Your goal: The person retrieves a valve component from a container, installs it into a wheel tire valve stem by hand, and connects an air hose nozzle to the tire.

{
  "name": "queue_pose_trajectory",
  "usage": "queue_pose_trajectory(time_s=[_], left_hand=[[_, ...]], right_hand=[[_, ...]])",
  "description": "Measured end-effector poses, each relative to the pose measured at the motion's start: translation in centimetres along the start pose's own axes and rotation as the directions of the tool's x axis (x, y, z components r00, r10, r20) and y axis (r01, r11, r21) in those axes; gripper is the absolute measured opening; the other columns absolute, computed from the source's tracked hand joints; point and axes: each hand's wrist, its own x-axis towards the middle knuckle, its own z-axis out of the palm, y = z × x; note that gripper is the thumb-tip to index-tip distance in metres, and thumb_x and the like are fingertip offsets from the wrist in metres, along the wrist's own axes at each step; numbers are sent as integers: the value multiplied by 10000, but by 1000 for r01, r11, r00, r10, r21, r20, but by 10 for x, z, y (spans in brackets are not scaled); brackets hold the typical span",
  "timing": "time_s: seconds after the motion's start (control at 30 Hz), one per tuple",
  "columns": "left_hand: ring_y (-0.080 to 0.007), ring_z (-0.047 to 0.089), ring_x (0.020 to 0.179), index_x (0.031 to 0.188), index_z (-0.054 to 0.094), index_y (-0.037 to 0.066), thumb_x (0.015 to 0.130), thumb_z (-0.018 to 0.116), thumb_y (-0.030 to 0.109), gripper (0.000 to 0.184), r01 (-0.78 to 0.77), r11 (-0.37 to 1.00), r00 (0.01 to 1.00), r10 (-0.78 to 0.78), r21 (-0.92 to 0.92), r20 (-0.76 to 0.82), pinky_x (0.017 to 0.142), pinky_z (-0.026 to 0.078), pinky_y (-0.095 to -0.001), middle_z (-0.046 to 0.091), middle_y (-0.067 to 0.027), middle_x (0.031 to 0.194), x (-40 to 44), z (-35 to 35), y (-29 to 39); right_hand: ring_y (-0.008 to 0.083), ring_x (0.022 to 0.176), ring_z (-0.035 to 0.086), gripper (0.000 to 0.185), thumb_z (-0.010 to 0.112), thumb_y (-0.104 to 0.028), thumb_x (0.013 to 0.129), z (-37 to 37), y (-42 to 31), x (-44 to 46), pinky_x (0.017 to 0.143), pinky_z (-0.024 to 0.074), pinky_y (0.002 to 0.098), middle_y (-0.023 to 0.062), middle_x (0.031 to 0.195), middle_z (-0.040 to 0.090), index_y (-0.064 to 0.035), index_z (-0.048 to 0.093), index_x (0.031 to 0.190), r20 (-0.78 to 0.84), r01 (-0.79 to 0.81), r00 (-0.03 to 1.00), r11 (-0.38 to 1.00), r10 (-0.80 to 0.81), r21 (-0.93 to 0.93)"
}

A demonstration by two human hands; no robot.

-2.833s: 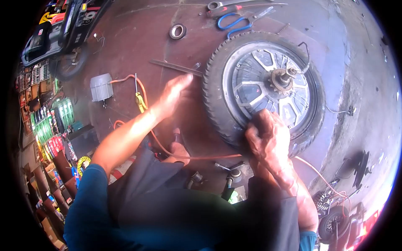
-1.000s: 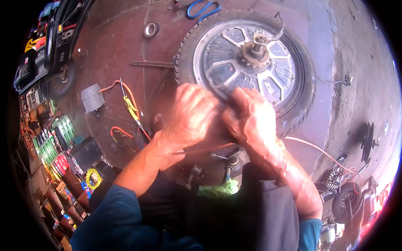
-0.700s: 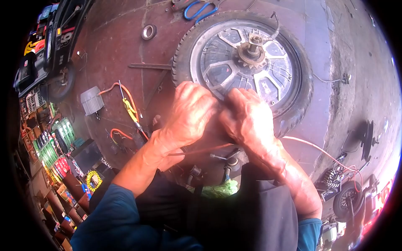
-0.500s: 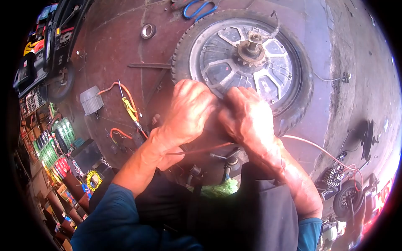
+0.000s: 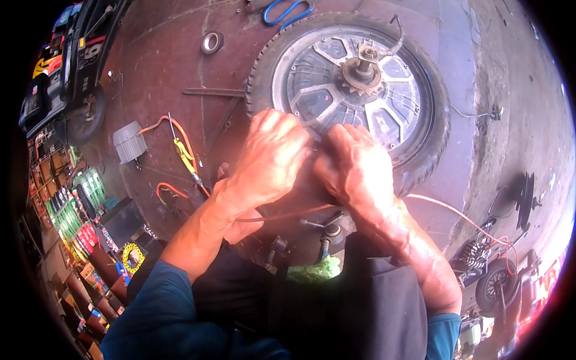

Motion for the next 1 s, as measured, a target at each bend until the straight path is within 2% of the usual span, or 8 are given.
queue_pose_trajectory(time_s=[0.33,0.47,0.63,0.73,0.87,1.0], left_hand=[[-316,543,955,880,626,45,842,653,137,103,-51,998,999,51,-42,-1,914,385,-466,589,-121,932,2,3,-1],[-322,541,954,887,612,41,832,661,119,107,-10,998,997,6,-55,-77,922,378,-471,580,-126,922,1,10,2],[-351,539,993,968,628,21,817,680,71,168,73,994,987,-83,-77,-138,931,382,-480,590,-135,981,-4,18,10],[-358,541,1000,972,628,14,816,683,70,175,72,994,982,-85,-83,-170,930,384,-487,594,-142,993,-6,18,11],[-360,539,992,978,627,6,811,691,73,191,65,996,978,-76,-60,-195,930,389,-496,590,-143,991,-6,19,13],[-364,536,976,968,626,3,804,691,60,185,47,996,978,-62,-77,-201,913,403,-488,587,-147,985,-8,18,12]], right_hand=[[409,793,575,90,654,-57,826,-7,3,-1,716,466,470,168,810,586,-23,603,891,66,38,997,999,-38,0],[409,822,573,94,645,-59,872,-10,1,-2,740,465,464,178,849,589,-13,613,948,78,62,995,998,-62,5],[431,848,548,119,652,-35,838,-14,4,-5,756,456,506,194,878,570,-31,579,932,91,126,988,992,-127,15],[436,865,559,148,663,-26,830,-13,10,-10,769,464,504,203,905,583,-26,591,959,103,121,988,992,-118,-30],[442,881,566,167,680,-32,818,-16,7,-8,782,469,505,205,917,592,-26,594,962,123,100,987,995,-103,27],[435,856,558,172,671,-23,810,-11,7,-8,769,466,498,199,898,583,-26,590,962,76,131,989,991,-130,0]])
